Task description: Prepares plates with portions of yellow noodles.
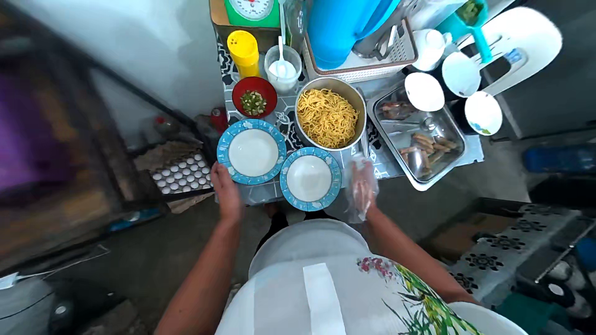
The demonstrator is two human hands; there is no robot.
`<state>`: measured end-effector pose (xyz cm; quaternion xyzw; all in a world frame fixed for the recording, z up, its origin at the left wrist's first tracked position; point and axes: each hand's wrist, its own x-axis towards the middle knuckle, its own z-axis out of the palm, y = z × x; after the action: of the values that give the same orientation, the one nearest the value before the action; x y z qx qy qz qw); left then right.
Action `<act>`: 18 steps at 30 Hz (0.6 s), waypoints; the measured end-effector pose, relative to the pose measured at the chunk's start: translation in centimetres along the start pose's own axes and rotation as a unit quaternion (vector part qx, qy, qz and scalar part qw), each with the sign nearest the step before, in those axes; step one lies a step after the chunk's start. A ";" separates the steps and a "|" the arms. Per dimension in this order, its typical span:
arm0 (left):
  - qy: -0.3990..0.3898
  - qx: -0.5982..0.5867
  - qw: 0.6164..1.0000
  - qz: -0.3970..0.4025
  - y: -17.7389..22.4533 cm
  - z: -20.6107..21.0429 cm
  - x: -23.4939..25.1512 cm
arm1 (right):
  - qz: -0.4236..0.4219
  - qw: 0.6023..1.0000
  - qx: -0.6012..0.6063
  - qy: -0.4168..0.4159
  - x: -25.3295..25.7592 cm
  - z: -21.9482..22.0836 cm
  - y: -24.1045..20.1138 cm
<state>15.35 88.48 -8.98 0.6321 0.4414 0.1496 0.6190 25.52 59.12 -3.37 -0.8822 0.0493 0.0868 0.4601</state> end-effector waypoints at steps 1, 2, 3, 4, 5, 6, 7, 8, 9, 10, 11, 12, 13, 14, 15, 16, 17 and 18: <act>0.011 0.004 0.999 0.032 -0.7 -0.4 -0.3 | -0.030 0.999 -0.006 0.019 0.4 -1.2 -0.5; 0.017 0.020 0.997 0.071 -1.3 -0.9 -0.8 | -0.063 0.998 -0.025 0.015 1.1 -2.4 -1.2; 0.023 0.047 0.993 0.107 -1.8 -1.3 -1.4 | -0.099 0.993 -0.064 -0.008 2.1 -3.5 -2.2; 0.027 0.079 0.988 0.132 -2.2 -1.7 -2.1 | -0.148 0.981 -0.120 -0.041 3.7 -4.2 -3.1; 0.034 0.110 0.982 0.152 -2.5 -1.9 -2.7 | -0.211 0.958 -0.181 -0.073 5.7 -4.4 -3.7; 0.040 0.133 0.976 0.166 -2.9 -2.1 -3.3 | -0.245 0.929 -0.250 -0.119 7.6 -4.2 -4.7; 0.047 0.148 0.972 0.174 -3.2 -2.2 -3.7 | -0.253 0.898 -0.320 -0.166 9.4 -3.6 -5.6; 0.057 0.157 0.970 0.176 -3.5 -2.4 -4.0 | -0.244 0.870 -0.377 -0.204 11.0 -2.6 -6.3; 0.066 0.161 0.970 0.170 -3.7 -2.6 -4.2 | -0.226 0.854 -0.405 -0.234 12.5 -1.4 -6.6; 0.078 0.160 0.970 0.164 -3.9 -2.8 -4.3 | -0.198 0.847 -0.424 -0.253 13.7 -0.1 -6.5; 0.089 0.159 0.971 0.155 -4.0 -2.9 -4.5 | -0.169 0.843 -0.444 -0.253 14.9 1.5 -5.9; 0.097 0.159 0.971 0.148 -3.9 -3.0 -4.7 | -0.141 0.842 -0.460 -0.245 16.1 3.1 -5.0; 0.103 0.161 0.971 0.144 -3.9 -3.0 -5.0 | -0.117 0.834 -0.478 -0.248 16.8 4.0 -4.9; 0.109 0.163 0.970 0.143 -4.0 -2.9 -5.2 | -0.114 0.837 -0.473 -0.251 17.3 4.3 -4.9; 0.115 0.162 0.969 0.147 -4.1 -2.9 -5.4 | -0.124 0.845 -0.454 -0.256 17.5 4.1 -4.9; 0.119 0.157 0.968 0.153 -4.2 -2.8 -5.6 | -0.150 0.843 -0.445 -0.262 17.6 3.8 -5.0; 0.122 0.149 0.968 0.161 -4.3 -2.7 -5.7 | -0.186 0.835 -0.446 -0.262 17.8 3.5 -5.1; 0.126 0.143 0.967 0.170 -4.3 -2.6 -5.7 | -0.212 0.827 -0.453 -0.258 18.1 3.4 -5.3</act>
<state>8.56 85.29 -10.40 0.7556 0.4189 0.2667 0.4271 43.76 64.82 -4.56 -0.9259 -0.3039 0.2242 0.0118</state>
